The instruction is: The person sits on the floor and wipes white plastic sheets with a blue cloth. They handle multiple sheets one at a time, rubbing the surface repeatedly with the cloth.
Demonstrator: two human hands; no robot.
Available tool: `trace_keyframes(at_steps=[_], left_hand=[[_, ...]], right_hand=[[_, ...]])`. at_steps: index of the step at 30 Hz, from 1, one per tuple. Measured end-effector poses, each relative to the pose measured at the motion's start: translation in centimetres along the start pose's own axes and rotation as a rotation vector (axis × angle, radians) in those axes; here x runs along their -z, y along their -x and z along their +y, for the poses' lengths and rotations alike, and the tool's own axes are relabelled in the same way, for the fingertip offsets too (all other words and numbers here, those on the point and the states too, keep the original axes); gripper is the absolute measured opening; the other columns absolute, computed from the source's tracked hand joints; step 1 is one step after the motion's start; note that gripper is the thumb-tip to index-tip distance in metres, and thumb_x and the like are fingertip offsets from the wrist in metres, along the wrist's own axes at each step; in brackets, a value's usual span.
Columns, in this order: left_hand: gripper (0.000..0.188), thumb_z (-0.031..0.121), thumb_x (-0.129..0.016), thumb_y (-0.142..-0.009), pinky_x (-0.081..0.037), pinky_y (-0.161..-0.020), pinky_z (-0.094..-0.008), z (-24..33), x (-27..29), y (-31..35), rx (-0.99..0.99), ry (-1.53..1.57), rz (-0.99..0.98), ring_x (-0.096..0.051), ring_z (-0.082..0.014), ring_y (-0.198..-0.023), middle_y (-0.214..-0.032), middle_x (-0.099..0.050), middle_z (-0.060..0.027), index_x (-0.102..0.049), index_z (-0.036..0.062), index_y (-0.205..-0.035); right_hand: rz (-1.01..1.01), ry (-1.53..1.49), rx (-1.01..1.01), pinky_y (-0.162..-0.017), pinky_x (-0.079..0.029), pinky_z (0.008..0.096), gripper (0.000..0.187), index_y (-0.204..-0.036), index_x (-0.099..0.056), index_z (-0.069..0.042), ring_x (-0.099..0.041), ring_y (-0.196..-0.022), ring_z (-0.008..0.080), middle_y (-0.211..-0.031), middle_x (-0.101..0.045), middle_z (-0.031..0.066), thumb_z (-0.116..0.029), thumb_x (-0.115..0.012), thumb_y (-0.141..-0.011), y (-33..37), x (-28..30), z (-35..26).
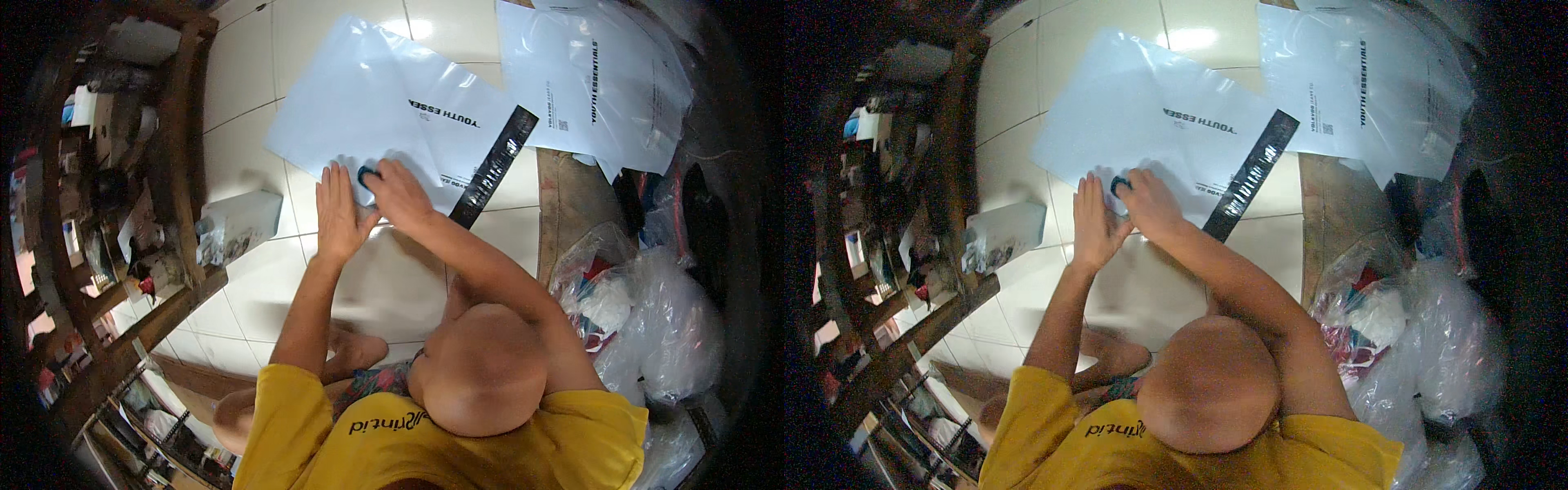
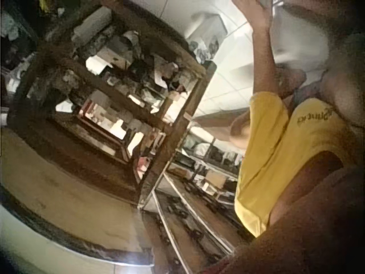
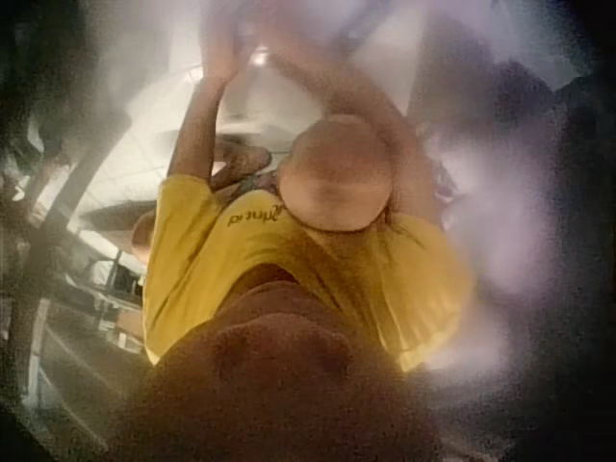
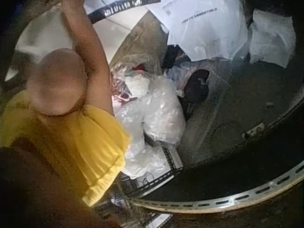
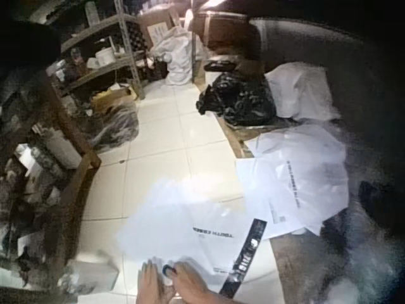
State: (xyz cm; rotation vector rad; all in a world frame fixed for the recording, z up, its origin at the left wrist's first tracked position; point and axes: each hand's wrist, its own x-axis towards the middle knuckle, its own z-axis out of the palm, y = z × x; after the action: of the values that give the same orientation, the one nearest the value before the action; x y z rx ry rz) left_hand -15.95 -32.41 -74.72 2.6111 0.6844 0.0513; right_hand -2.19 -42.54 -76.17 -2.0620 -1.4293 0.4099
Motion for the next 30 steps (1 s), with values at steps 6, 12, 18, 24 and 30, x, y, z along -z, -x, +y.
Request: trace_keyframes(at_steps=[6, 12, 18, 24, 30], left_hand=[[0.119, 0.064, -0.070, -0.078, -0.005, -0.122, -0.0558, -0.7, -2.4, -1.1, 0.107, -0.173, -0.277, -0.005, -0.0385, -0.152, -0.163, -0.010, -0.0257, -0.013, -0.0070, -0.154], [0.126, 0.067, -0.073, -0.074, -0.002, -0.123, -0.0546, -0.7, -2.3, -1.0, 0.150, -0.175, -0.287, -0.002, -0.0357, -0.154, -0.164, -0.008, -0.0238, -0.011, -0.0057, -0.155], [0.130, 0.067, -0.078, -0.068, -0.009, -0.120, -0.0598, 0.0, -2.2, -0.7, 0.133, -0.183, -0.248, -0.008, -0.0416, -0.152, -0.161, -0.011, -0.0297, -0.015, -0.0106, -0.152], [0.130, 0.065, -0.079, -0.068, -0.010, -0.119, -0.0607, 1.2, -1.3, -1.9, 0.165, -0.206, -0.287, -0.009, -0.0414, -0.152, -0.161, -0.012, -0.0295, -0.016, -0.0106, -0.152], [0.133, 0.064, -0.082, -0.066, -0.006, -0.121, -0.0570, 0.7, -1.9, -1.2, 0.191, -0.195, -0.304, -0.003, -0.0375, -0.153, -0.164, -0.007, -0.0257, -0.013, -0.0079, -0.154]], right_hand=[[0.122, 0.132, -0.034, -0.088, -0.049, 0.0462, 0.019, -0.099, -0.066, 0.000, -0.056, -0.101, 0.0345, -0.103, -0.058, 0.0176, -0.011, -0.059, -0.086, 4.7, 1.2, 4.5], [0.150, 0.229, -0.354, -0.085, -0.048, 0.0456, 0.033, -0.109, -0.067, 0.002, -0.056, -0.097, 0.0375, -0.097, -0.057, 0.0203, 0.003, -0.062, -0.076, 6.1, 8.3, 10.1], [0.095, 0.180, -0.152, -0.087, -0.050, 0.0458, 0.021, -0.100, -0.067, -0.001, -0.059, -0.097, 0.0375, -0.100, -0.059, 0.0189, -0.002, -0.060, -0.080, 7.2, 2.9, 7.6], [0.095, 0.185, -0.063, -0.089, -0.050, 0.0472, 0.012, -0.092, -0.065, -0.002, -0.059, -0.101, 0.0383, -0.106, -0.061, 0.0216, -0.006, -0.062, -0.082, 8.1, 3.6, 9.3], [0.138, 0.212, -0.275, -0.087, -0.050, 0.0461, 0.016, -0.098, -0.065, -0.003, -0.059, -0.100, 0.0374, -0.106, -0.061, 0.0210, -0.006, -0.057, -0.085, 6.9, 7.2, 11.1]])
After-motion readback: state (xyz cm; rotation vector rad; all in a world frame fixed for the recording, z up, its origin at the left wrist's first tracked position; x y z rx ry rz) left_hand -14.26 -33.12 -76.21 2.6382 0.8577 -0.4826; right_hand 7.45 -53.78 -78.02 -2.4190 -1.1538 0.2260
